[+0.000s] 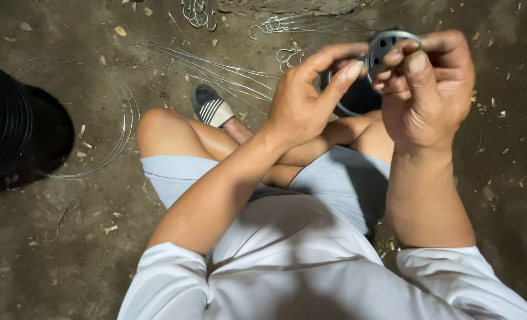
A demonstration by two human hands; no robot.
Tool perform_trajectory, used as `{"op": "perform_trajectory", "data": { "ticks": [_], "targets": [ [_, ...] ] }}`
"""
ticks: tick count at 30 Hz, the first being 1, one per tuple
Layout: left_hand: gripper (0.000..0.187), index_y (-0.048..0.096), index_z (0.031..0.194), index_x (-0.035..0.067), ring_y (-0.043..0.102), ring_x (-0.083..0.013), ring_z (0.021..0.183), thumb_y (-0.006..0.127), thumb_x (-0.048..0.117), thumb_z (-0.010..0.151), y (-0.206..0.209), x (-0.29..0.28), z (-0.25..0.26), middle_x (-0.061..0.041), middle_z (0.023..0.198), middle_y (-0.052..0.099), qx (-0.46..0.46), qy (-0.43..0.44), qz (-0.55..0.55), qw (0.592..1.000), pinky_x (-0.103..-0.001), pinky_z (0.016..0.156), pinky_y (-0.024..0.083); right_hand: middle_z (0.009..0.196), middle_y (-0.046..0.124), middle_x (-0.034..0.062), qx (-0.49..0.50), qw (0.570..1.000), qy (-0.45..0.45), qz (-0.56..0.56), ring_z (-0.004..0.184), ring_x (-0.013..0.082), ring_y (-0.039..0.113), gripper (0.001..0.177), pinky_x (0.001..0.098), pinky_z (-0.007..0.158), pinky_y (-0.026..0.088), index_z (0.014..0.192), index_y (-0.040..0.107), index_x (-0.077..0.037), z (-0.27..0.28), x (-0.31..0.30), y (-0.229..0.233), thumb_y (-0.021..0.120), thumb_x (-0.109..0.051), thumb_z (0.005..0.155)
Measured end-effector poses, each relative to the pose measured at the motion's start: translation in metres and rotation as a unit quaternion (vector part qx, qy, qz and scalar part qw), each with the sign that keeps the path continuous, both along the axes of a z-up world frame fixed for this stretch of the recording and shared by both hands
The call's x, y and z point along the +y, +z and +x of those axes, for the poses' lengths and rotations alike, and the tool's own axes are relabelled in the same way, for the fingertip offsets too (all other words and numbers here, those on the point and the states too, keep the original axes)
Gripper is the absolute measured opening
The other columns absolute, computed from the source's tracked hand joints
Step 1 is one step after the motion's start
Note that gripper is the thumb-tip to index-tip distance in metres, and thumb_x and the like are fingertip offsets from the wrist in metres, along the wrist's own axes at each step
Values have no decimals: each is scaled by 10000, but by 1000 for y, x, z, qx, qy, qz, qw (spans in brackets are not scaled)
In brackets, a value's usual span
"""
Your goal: The person sits on the floor and repeatedly bends thin metal wire into looped shapes using pliers. They gather wire strands, form hooks, and place the finished pieces on the floor.
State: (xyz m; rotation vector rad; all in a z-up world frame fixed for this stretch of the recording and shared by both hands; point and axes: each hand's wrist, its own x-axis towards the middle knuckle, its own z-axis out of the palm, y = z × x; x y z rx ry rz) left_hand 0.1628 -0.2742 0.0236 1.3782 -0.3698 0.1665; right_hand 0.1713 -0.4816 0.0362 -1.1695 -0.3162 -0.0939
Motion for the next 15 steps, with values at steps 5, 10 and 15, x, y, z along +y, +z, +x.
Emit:
{"op": "perform_trajectory", "data": {
  "ticks": [5,10,15],
  "targets": [
    [179,725,1182,26,676,-119,820,670,150,1065,4,-12,2,-62,949,688,-20,5,-4,1000,-270,756,578,1045,675,145,-83,993,-47,-74,875,186,681,224,308,780,586,1174,551,12,-18,-7,11,740,-104,1145],
    [147,735,1147,52,698,-160,825,714,139,1030,17,-17,-2,-62,952,709,-105,52,62,991,-288,751,564,967,692,139,-58,987,-67,-132,800,159,672,285,252,699,547,1197,629,76,-34,-9,30,711,-182,1110],
    [144,750,1113,57,712,-177,834,728,152,1007,32,-17,-5,-65,939,721,-101,18,74,992,-296,752,571,912,670,112,-62,974,-98,-195,694,132,612,360,226,639,487,1117,660,101,-39,-7,40,667,-257,1158]
  ]
}}
